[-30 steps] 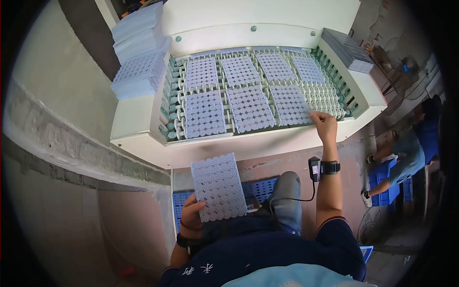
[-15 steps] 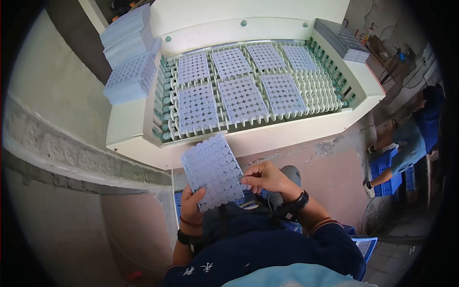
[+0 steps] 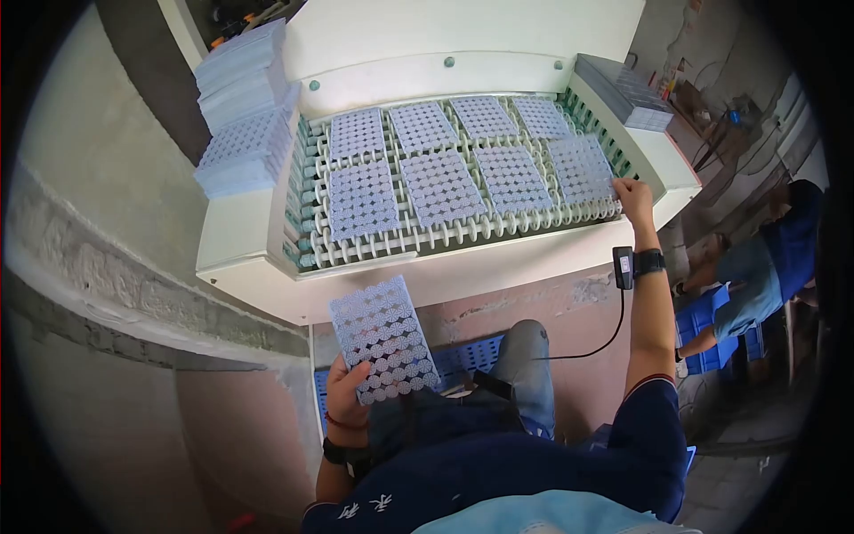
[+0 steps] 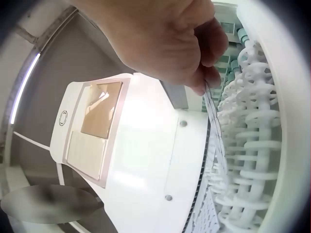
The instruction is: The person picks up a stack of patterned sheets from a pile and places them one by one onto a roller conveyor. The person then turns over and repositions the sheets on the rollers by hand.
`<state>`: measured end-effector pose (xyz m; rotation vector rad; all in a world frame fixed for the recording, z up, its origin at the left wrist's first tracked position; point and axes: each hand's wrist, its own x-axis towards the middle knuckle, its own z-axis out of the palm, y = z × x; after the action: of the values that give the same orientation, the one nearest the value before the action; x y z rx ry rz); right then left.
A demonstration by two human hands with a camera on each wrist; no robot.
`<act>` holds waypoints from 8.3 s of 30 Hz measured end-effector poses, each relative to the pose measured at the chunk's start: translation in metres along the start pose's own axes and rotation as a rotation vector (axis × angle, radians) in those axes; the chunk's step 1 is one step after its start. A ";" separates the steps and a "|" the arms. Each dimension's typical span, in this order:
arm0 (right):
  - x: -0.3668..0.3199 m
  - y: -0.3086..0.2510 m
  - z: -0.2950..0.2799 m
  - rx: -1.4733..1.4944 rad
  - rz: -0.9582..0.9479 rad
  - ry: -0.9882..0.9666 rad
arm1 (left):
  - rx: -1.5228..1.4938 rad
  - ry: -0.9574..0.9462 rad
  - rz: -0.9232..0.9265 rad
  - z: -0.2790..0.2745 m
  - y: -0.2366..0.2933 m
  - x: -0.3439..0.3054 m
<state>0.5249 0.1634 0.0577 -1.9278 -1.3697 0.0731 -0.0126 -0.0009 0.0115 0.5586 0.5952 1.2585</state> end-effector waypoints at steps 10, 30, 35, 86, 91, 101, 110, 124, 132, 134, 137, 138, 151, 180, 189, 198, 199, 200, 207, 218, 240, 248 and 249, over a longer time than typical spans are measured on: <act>-0.117 -0.100 0.041 0.490 0.124 -0.415 | 0.043 0.022 -0.062 0.008 -0.004 0.006; -0.247 -0.186 0.106 1.168 0.237 -0.862 | 0.093 -0.131 -0.094 -0.007 -0.021 0.020; -0.249 -0.190 0.107 1.034 0.216 -0.826 | 0.065 -0.041 -0.120 -0.021 -0.022 0.020; -0.229 -0.082 0.097 1.112 0.462 -0.417 | 2.423 0.540 1.110 0.083 0.196 0.195; -0.234 -0.070 0.087 1.123 0.467 -0.390 | 2.696 0.467 0.621 0.075 0.205 0.232; -0.234 -0.083 0.094 1.127 0.487 -0.428 | 2.826 0.051 0.797 0.061 0.202 0.162; -0.205 -0.210 0.118 1.111 0.161 -0.889 | 2.459 0.044 1.142 0.029 0.205 0.094; -0.200 -0.328 0.142 1.484 0.235 -1.419 | 2.434 -0.451 1.177 0.021 0.160 0.028; -0.204 -0.253 0.120 1.542 0.202 -1.208 | 0.668 -0.026 0.469 0.013 0.057 0.036; -0.209 -0.237 0.113 1.499 0.208 -1.189 | 0.359 -0.064 0.321 0.020 0.028 0.046; -0.217 -0.220 0.103 1.385 0.205 -1.180 | -0.321 -0.156 0.025 0.040 -0.003 0.053; -0.218 -0.217 0.098 1.382 0.211 -1.169 | -0.324 -0.161 0.014 0.037 -0.009 0.055; -0.209 -0.190 0.080 0.840 0.196 -0.831 | 0.106 0.077 0.089 0.022 -0.017 0.052; -0.202 -0.181 0.081 0.671 -0.071 -0.915 | 0.000 0.055 -0.041 0.018 -0.020 0.037; -0.062 -0.100 0.032 0.718 0.135 -0.260 | 0.014 0.052 0.038 0.010 -0.013 0.027; 0.045 -0.017 0.046 -0.183 -0.025 0.007 | 0.011 0.109 0.035 0.001 -0.016 0.016; 0.037 -0.028 0.048 -0.131 -0.081 0.060 | 0.016 0.120 0.024 0.004 -0.014 0.015; 0.026 -0.038 0.050 -0.134 -0.070 0.040 | 0.042 0.109 0.047 0.009 -0.011 0.015; -0.156 -0.167 0.069 0.831 0.087 -0.895 | 0.178 0.206 0.076 -0.005 -0.001 0.018; -0.236 -0.210 0.103 0.900 0.237 -1.153 | 0.164 0.211 0.092 -0.012 0.000 0.012; -0.165 -0.254 0.157 1.020 0.208 -0.767 | 0.058 0.107 0.102 -0.027 0.015 -0.022; -0.190 -0.237 0.136 0.814 0.154 -0.704 | 0.067 0.118 0.088 -0.032 0.010 -0.015; -0.198 -0.236 0.123 0.826 0.180 -0.844 | 0.089 0.110 0.071 -0.033 0.009 -0.010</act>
<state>0.2004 0.0984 0.0402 -1.2973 -1.3167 1.4326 -0.0434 -0.0071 -0.0051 0.5915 0.7315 1.3407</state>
